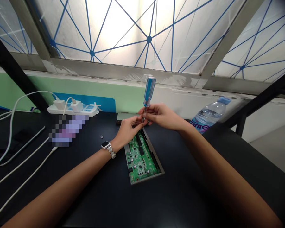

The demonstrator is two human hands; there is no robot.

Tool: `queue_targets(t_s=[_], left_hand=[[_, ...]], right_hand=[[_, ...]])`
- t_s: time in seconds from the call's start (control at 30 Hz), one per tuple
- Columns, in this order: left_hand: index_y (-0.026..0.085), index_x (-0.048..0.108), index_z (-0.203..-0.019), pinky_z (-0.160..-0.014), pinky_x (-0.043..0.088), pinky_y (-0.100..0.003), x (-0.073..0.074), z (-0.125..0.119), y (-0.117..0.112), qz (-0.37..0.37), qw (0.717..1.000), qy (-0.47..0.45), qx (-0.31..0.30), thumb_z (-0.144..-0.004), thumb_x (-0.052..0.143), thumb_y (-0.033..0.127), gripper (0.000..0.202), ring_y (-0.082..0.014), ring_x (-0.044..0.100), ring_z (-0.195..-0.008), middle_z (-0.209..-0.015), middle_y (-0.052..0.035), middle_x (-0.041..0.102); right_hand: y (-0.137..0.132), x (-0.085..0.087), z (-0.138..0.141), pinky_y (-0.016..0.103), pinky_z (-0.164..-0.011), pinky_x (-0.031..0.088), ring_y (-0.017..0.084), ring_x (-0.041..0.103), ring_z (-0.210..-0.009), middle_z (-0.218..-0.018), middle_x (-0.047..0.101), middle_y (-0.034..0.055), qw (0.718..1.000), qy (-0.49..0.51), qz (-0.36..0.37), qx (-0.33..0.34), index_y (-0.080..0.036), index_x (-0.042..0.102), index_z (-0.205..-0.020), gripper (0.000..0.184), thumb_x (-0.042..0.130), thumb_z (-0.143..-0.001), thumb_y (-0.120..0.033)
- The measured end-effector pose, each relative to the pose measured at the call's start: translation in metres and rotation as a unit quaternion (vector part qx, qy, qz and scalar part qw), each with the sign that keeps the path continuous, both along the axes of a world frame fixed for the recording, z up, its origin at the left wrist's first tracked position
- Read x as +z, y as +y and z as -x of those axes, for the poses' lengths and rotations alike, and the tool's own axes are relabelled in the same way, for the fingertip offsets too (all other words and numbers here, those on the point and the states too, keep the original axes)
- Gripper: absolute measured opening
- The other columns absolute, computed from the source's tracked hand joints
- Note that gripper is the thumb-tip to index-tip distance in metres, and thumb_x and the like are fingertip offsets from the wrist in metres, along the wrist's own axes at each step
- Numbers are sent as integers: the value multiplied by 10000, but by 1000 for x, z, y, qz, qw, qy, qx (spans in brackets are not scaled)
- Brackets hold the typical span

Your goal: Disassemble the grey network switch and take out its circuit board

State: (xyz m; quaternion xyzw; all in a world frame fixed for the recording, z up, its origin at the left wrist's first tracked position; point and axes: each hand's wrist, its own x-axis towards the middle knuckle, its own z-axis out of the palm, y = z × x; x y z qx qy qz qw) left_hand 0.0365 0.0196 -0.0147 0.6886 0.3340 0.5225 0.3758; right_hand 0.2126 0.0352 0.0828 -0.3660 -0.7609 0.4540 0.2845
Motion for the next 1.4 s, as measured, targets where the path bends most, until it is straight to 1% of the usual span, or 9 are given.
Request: queue_targets(t_s=[0.1, 0.3, 0.4, 0.53, 0.67, 0.87, 1.13, 1.3, 1.4], left_hand=[[160, 736, -1040, -901, 590, -384, -2, -1, 2, 2, 1000, 13, 4, -963, 658, 426, 288, -266, 754, -992, -1007, -100, 795], [155, 747, -990, -858, 587, -371, -4, 0, 5, -11, 998, 46, 35, -967, 648, 424, 288, -257, 748, -924, -972, -90, 799], [152, 745, -928, -829, 585, -353, -3, 0, 4, -11, 998, 51, 26, -977, 627, 416, 293, -247, 749, -890, -925, -81, 796], [143, 759, -926, -822, 598, -364, -2, -1, 2, 17, 999, 39, 5, -968, 636, 440, 324, -254, 762, -874, -906, -94, 801], [147, 766, -953, -858, 613, -384, 1, 1, 0, 36, 999, 11, -1, -926, 703, 386, 248, -264, 773, -929, -964, -103, 810], [158, 777, -1015, -917, 619, -388, 7, 9, -5, 24, 1000, 4, 2, -896, 730, 295, 188, -251, 780, -961, -1016, -90, 817], [161, 769, -1011, -896, 623, -382, 5, 14, -2, 5, 999, 33, 19, -905, 722, 324, 201, -250, 776, -950, -1001, -87, 812], [161, 756, -996, -863, 605, -359, 5, 12, -1, -7, 998, 46, 29, -920, 710, 337, 198, -252, 766, -950, -991, -86, 801], [154, 755, -1042, -855, 592, -363, 7, 8, -1, -12, 998, 55, 14, -953, 673, 367, 246, -256, 755, -955, -1003, -94, 795]], right_hand=[[0, -3, 1, 264, -649, 594, 146, 717, -752, -945, 780, 60, 1000, 10, 5, 6, -171, 716, -1049, 166, 705, -901, -244], [-1, -9, 6, 251, -639, 580, 128, 695, -703, -849, 749, 32, 999, 42, 10, 21, -157, 695, -1050, 235, 749, -882, -312], [-2, -12, 9, 255, -604, 554, 119, 670, -648, -789, 733, 21, 999, 49, 7, 17, -152, 701, -1018, 219, 733, -891, -327], [-2, -12, 10, 283, -571, 538, 127, 648, -586, -722, 705, 6, 999, 52, -8, -6, -153, 697, -975, 217, 734, -878, -344], [0, -9, 5, 278, -571, 531, 142, 672, -619, -727, 692, -2, 998, 40, -28, -24, -169, 680, -960, 221, 767, -839, -333], [2, -7, -2, 250, -567, 512, 121, 646, -633, -728, 667, -7, 998, 40, -34, -21, -162, 690, -909, 185, 774, -831, -308], [2, -3, -5, 268, -599, 547, 143, 679, -672, -759, 692, 2, 999, 31, -31, -19, -172, 707, -963, 213, 783, -831, -320], [-1, -2, -2, 263, -598, 574, 154, 709, -716, -873, 751, 43, 999, 25, -17, -18, -175, 711, -1000, 186, 757, -855, -282], [-2, -2, 0, 249, -596, 580, 151, 712, -719, -883, 757, 56, 1000, 25, -2, -16, -167, 701, -1010, 182, 753, -866, -265]])
